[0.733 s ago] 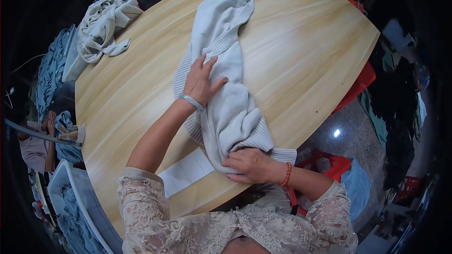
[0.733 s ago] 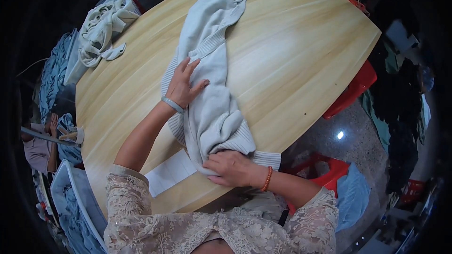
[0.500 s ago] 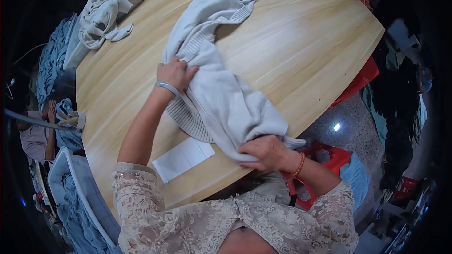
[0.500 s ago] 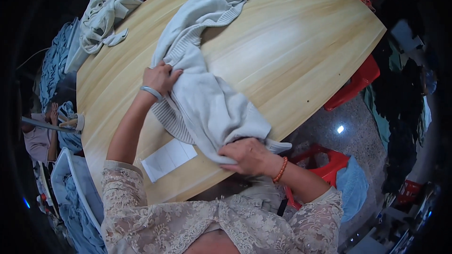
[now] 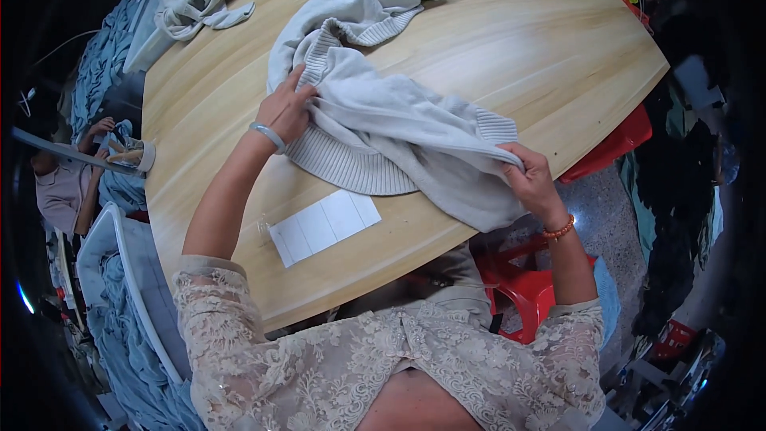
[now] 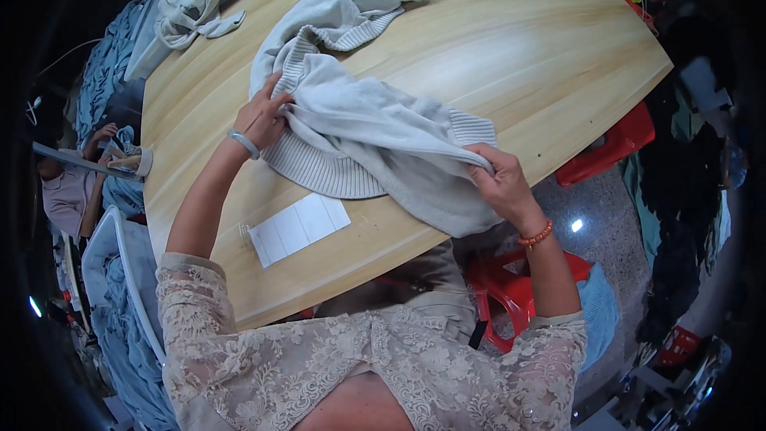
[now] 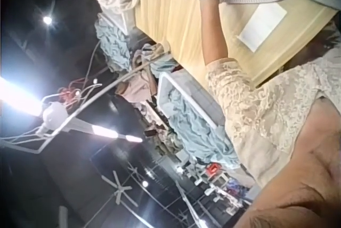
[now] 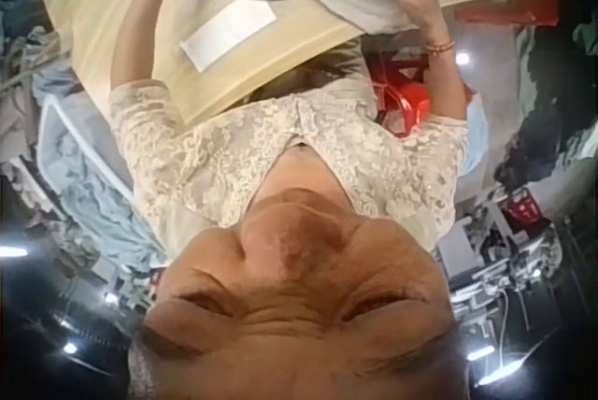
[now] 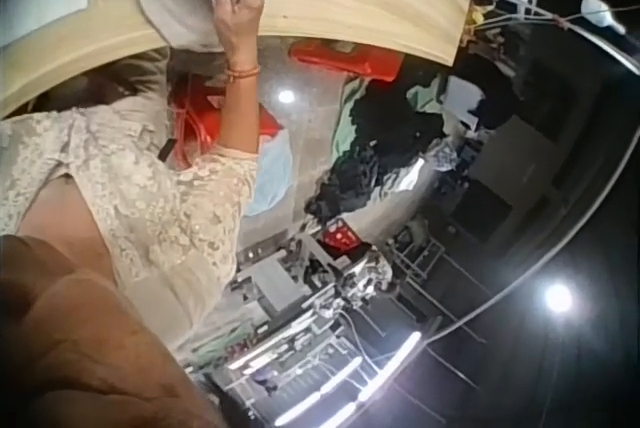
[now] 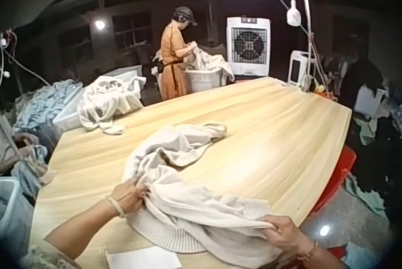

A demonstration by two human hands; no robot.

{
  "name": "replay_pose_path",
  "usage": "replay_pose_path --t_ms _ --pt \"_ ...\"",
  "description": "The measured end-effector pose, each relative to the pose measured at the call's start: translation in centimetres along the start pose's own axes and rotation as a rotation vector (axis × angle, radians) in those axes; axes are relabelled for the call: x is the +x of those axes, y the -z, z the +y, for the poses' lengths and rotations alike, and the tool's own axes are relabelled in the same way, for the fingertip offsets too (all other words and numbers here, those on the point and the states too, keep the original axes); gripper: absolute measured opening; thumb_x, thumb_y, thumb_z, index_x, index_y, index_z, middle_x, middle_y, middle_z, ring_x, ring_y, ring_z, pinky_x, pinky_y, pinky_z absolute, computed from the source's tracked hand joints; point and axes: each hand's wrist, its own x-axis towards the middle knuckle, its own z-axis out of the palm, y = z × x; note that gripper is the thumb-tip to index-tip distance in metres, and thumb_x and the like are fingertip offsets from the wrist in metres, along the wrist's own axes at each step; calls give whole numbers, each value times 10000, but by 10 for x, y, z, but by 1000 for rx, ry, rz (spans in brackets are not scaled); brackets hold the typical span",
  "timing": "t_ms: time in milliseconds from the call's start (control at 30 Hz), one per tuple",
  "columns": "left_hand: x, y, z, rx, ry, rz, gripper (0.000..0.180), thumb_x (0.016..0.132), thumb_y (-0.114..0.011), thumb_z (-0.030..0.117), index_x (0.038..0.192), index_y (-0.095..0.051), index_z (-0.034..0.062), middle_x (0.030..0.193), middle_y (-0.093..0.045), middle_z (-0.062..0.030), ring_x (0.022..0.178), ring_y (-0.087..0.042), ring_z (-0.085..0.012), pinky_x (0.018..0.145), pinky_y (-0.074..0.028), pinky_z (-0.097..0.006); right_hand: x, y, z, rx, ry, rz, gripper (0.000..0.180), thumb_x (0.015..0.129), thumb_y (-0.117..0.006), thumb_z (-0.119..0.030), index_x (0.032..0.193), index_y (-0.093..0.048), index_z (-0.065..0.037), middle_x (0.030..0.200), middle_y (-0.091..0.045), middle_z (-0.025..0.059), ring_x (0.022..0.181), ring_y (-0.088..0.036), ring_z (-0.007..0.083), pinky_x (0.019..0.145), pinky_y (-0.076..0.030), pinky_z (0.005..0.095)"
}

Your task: Trim loose threads from white cardigans using scissors at a garment inspection table.

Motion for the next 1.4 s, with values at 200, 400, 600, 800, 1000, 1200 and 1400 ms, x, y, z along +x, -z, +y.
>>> replay_pose_path --t_ms 200,400,600,800,1000,1200,1400 --pt "35 15 10 -66 -117 -138 404 606 -790 154 969 -641 59 1368 -494 -129 1141 -579 -350 906 -516 -429 -1 39 -18 -110 53 141 168 948 -605 -78 1072 -649 27 801 -567 -47 743 -476 40 660 -420 201" --pt "63 50 8 -86 -200 -16 471 538 -834 187 919 -607 27 1053 -606 -137 984 -610 -368 829 -512 -418 13 65 -14 -105 57 348 172 956 -618 -101 1059 -662 29 840 -611 -45 770 -511 31 678 -431 195" --pt "47 98 -13 -519 -165 2 324 641 -826 133 832 -594 13 1090 -646 -95 1021 -605 -211 927 -459 -331 30 57 -31 -23 175 371 171 960 -616 -90 1078 -667 23 878 -634 -35 809 -540 38 722 -456 201" --pt "-32 174 -39 -399 -143 352 251 728 -635 -101 951 -596 6 942 -670 -48 936 -624 -145 811 -498 -265 16 37 -85 8 198 176 186 950 -616 -85 1092 -655 28 888 -647 -22 824 -551 45 732 -464 203" --pt "-208 202 -22 -29 -65 328 288 644 -612 -109 908 -579 1 837 -600 -143 786 -602 -317 705 -480 -346 -10 16 -116 119 143 -256 221 915 -600 -40 1115 -647 43 946 -657 15 876 -560 64 793 -467 230" --pt "-269 123 0 -248 316 -312 187 759 -643 33 946 -656 26 895 -671 -187 854 -659 -367 760 -515 -418 11 -20 -67 -45 -102 -474 222 930 -612 -149 1084 -671 0 861 -694 67 813 -615 108 749 -501 271" --pt "-173 101 51 -582 90 40 137 819 -667 28 955 -648 24 908 -659 -134 856 -647 -323 755 -516 -373 24 -34 -42 -290 16 -89 177 895 -643 -138 1021 -682 -19 958 -688 132 834 -677 245 756 -538 331"
